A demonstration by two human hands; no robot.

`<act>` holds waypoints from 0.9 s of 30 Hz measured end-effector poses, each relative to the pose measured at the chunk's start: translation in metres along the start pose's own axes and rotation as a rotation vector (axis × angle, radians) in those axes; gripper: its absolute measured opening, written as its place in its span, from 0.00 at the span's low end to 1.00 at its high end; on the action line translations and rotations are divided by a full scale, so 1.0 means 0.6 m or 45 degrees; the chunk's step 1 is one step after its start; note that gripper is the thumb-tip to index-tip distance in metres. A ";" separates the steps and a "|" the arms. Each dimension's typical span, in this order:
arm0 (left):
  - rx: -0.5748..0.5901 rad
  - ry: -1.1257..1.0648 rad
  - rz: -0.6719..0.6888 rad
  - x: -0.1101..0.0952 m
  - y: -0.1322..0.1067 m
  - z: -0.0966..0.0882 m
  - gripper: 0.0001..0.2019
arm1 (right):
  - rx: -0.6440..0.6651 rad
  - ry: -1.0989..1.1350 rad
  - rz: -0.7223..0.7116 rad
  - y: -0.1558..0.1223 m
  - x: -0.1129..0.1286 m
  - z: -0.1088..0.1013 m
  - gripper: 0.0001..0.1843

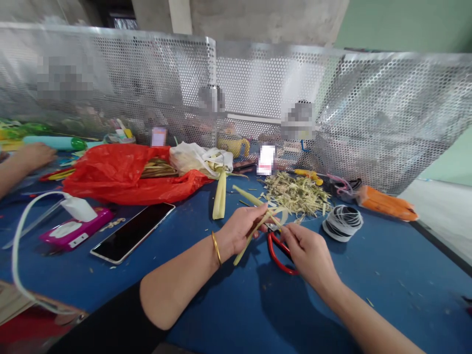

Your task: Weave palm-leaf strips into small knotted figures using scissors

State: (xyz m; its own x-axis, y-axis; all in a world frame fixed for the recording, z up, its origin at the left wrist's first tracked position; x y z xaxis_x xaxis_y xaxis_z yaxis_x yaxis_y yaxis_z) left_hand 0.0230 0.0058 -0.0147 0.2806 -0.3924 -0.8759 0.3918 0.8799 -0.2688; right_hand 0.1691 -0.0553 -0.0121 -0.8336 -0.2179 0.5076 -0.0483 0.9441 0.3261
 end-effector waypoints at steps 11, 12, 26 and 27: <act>-0.168 -0.047 -0.009 0.009 -0.002 0.005 0.05 | 0.033 -0.014 -0.275 -0.014 0.018 0.019 0.19; -0.176 -0.032 0.000 0.010 -0.002 0.006 0.05 | 0.038 -0.008 -0.279 -0.015 0.019 0.020 0.19; -0.039 0.237 0.012 0.009 -0.013 0.007 0.09 | -0.064 -0.133 -0.456 0.037 -0.038 -0.017 0.09; -0.041 0.272 0.029 0.009 -0.012 0.008 0.09 | -0.007 -0.142 -0.477 0.036 -0.039 -0.014 0.09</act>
Point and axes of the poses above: each hand's wrist, its own y-axis towards the middle knuckle, its own z-axis out of the palm, x = y × z, the point moved 1 cm from there along y, towards the middle knuckle
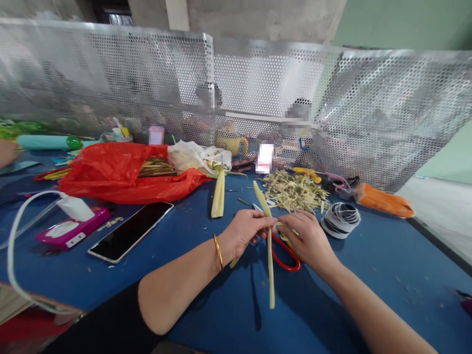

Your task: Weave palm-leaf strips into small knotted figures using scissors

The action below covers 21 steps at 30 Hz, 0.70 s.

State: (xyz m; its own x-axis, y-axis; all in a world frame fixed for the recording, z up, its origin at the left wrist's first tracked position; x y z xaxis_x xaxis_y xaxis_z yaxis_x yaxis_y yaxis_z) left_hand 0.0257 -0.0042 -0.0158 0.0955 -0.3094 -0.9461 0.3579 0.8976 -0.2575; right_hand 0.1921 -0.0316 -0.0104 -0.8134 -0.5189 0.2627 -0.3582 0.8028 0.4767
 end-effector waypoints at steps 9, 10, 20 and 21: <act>-0.075 0.096 -0.003 0.002 0.008 -0.006 0.05 | 0.019 -0.176 0.006 -0.003 0.011 -0.001 0.16; -0.059 0.089 -0.018 0.001 0.008 -0.006 0.05 | 0.030 -0.177 0.010 -0.003 0.009 0.000 0.16; 0.048 -0.383 -0.223 -0.017 0.005 -0.014 0.06 | -0.440 -0.167 0.063 -0.004 -0.006 -0.027 0.14; 0.027 -0.404 -0.211 -0.017 0.006 -0.015 0.04 | -0.518 -0.160 0.064 -0.005 -0.001 -0.035 0.13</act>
Point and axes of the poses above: each hand's wrist, its own y-axis towards the middle knuckle, its own z-axis out of the palm, x = y × z, the point moved 1 cm from there along y, towards the middle knuckle
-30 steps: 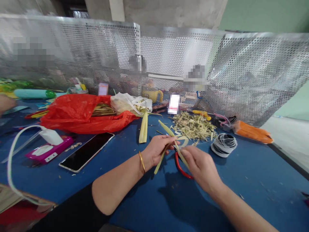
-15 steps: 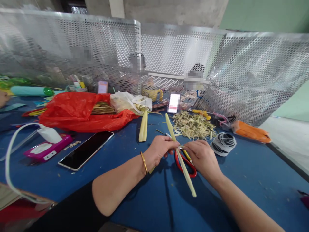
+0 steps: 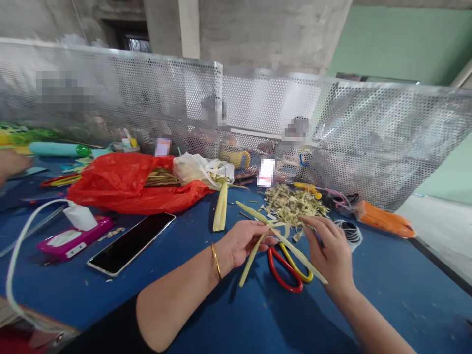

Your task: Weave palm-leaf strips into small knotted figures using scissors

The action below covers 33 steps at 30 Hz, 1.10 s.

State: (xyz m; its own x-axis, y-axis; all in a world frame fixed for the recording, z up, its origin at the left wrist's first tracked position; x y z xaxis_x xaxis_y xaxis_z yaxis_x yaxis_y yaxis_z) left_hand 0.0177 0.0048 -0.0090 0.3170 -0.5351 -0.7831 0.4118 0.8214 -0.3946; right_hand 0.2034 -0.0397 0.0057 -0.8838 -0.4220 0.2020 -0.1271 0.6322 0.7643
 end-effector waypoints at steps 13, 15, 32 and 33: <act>-0.201 0.103 0.220 0.017 0.008 0.006 0.02 | 0.668 -0.075 -0.333 -0.021 0.038 0.024 0.20; -0.216 0.155 0.238 0.017 0.008 0.007 0.03 | 0.739 -0.002 -0.361 -0.019 0.041 0.016 0.20; 0.531 0.963 -0.072 0.065 -0.035 0.036 0.09 | 0.613 1.069 0.916 -0.006 0.018 0.022 0.21; 0.467 0.970 -0.078 0.066 -0.033 0.035 0.09 | 0.507 1.004 0.882 -0.003 0.016 0.018 0.20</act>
Point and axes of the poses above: each hand's wrist, its own y-axis towards the middle knuckle, its own z-axis out of the palm, x = y × z, the point moved 1 cm from there along y, towards the middle knuckle
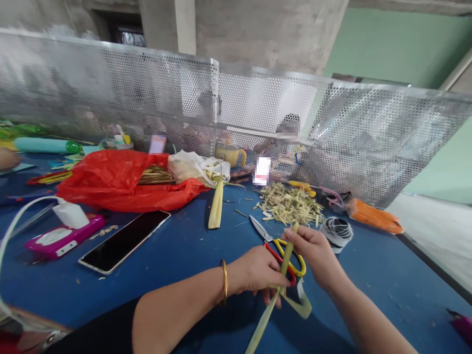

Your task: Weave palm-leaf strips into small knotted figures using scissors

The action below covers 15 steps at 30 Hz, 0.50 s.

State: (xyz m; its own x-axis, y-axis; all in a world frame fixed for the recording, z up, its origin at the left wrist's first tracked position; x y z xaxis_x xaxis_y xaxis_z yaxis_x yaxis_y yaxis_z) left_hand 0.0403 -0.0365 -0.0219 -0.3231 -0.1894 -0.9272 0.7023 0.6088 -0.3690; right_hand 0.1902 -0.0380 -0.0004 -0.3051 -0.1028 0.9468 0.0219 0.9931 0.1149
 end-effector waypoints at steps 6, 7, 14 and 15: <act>-0.477 -0.482 -0.042 -0.002 0.014 -0.021 0.10 | -0.210 -0.308 -0.333 -0.017 0.021 -0.010 0.12; -0.509 -0.604 -0.053 -0.002 0.016 -0.024 0.09 | -0.178 -0.399 -0.389 -0.023 0.023 -0.006 0.10; -0.592 -1.068 0.043 -0.008 0.017 -0.038 0.11 | -0.049 -1.022 -0.885 -0.045 0.016 0.029 0.09; -0.575 -1.101 0.042 -0.009 0.017 -0.039 0.12 | -0.042 -1.108 -0.967 -0.045 0.013 0.033 0.11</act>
State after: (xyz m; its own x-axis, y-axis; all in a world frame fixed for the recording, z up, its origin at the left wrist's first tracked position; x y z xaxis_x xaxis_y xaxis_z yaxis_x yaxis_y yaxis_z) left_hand 0.0342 -0.0113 -0.0191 0.3959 -0.5572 -0.7299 0.3348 0.8277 -0.4503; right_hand 0.1680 -0.0645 -0.0020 -0.8028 -0.5871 0.1041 -0.4275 0.6884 0.5859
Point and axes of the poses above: each hand's wrist, its own y-axis towards the middle knuckle, its own z-axis out of the palm, x = y × z, the point moved 1 cm from there along y, towards the middle knuckle
